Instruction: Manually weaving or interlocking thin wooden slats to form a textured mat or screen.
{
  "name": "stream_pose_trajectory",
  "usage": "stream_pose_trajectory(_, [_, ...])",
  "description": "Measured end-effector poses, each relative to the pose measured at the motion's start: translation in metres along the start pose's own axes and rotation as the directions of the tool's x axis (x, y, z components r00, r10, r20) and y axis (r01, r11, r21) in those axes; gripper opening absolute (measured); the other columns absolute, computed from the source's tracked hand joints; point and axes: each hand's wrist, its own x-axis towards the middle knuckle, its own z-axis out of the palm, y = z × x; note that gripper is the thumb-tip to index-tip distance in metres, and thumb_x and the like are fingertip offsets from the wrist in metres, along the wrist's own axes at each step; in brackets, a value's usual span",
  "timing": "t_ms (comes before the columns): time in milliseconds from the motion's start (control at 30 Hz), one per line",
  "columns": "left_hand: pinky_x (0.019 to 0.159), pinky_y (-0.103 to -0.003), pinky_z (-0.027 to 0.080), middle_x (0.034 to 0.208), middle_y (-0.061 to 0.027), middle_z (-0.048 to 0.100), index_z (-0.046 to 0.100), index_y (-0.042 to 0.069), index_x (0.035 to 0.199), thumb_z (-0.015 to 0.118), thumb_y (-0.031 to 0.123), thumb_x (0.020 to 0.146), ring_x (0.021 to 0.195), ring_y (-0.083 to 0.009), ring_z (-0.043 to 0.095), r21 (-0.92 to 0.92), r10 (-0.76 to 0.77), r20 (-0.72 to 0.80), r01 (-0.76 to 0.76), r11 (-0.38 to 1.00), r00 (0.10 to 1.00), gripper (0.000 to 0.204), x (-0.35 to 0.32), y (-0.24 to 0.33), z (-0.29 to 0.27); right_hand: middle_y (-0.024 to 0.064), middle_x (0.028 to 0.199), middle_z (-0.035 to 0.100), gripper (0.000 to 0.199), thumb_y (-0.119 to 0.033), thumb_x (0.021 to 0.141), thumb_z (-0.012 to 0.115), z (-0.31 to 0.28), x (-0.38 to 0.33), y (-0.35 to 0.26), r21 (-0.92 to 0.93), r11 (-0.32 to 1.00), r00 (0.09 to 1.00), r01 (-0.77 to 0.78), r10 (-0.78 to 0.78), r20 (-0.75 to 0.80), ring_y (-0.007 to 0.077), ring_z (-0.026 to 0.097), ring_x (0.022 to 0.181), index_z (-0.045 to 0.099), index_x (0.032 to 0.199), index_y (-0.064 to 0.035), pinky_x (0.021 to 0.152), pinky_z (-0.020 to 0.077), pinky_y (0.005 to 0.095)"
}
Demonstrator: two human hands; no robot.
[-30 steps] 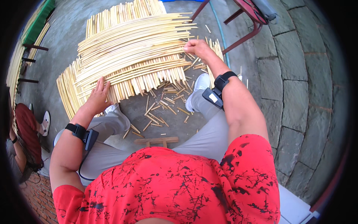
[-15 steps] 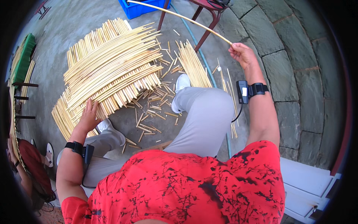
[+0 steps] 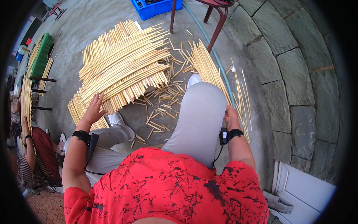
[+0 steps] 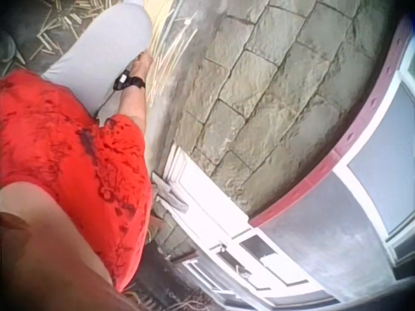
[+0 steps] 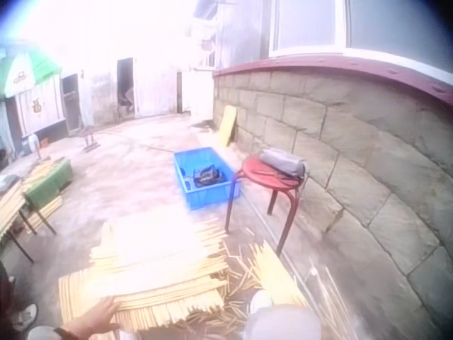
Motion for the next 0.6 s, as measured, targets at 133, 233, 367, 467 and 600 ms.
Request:
stream_pose_trajectory(133, [0.109,-0.040,0.023,0.143,-0.0294,0.019,0.025,0.002,0.139,0.070,0.029,0.074,0.134,-0.0397,0.018,-0.126,-0.016,0.112,0.030,0.992,0.994,0.084,-0.004,0.011,0.003,0.0082,0.084,0.064,0.020,-0.010,0.085,0.059,0.120,-0.112,-0.044,0.024,0.999,0.997,0.022,-0.024,0.079,0.0178,0.062,0.066,0.058,0.102,-0.0011,0.061,0.0529,0.0282])
stream_pose_trajectory(233, [0.109,-0.040,0.023,0.143,-0.0288,0.018,0.024,0.002,0.139,0.069,0.031,0.076,0.134,-0.0398,0.018,-0.191,0.053,0.054,-0.042,0.981,0.997,0.083,0.009,0.036,0.019,0.0080,0.083,0.064,0.019,-0.010,0.085,0.059,0.124,-0.108,-0.052,-0.014,1.000,0.994,0.024,-0.023,0.105,0.0174,0.062,0.067,0.058,0.102,-0.0017,0.061,0.0527,0.0280])
stream_pose_trajectory(367, [0.108,-0.041,0.023,0.145,-0.0262,0.017,0.023,0.004,0.141,0.072,0.026,0.072,0.134,-0.0397,0.020,-0.110,-0.001,-0.040,-0.003,0.994,0.999,0.087,-0.004,0.050,0.037,0.0072,0.081,0.062,0.016,-0.010,0.085,0.060,0.049,-0.008,-0.043,0.010,0.998,0.997,0.054,-0.053,-0.055,0.0165,0.061,0.068,0.058,0.099,-0.0032,0.062,0.0518,0.0274])
stream_pose_trajectory(467, [0.108,-0.041,0.024,0.145,-0.0255,0.017,0.024,0.006,0.141,0.074,0.020,0.070,0.134,-0.0397,0.020,-0.070,-0.048,-0.084,0.042,0.997,0.995,0.088,-0.010,0.046,0.042,0.0050,0.080,0.060,0.014,-0.011,0.084,0.063,-0.001,0.026,-0.052,0.020,0.996,0.985,0.087,-0.083,-0.153,0.0150,0.059,0.073,0.058,0.095,-0.0057,0.065,0.0495,0.0264])
stream_pose_trajectory(600, [0.108,-0.041,0.024,0.145,-0.0253,0.017,0.024,0.006,0.141,0.074,0.016,0.070,0.134,-0.0396,0.020,-0.143,-0.036,-0.054,0.028,0.989,0.998,0.087,-0.004,0.056,0.034,0.0057,0.082,0.061,0.012,-0.011,0.085,0.061,-0.085,0.010,-0.083,0.005,0.994,0.926,0.114,-0.104,-0.362,0.0159,0.059,0.076,0.059,0.094,-0.0051,0.067,0.0502,0.0276])
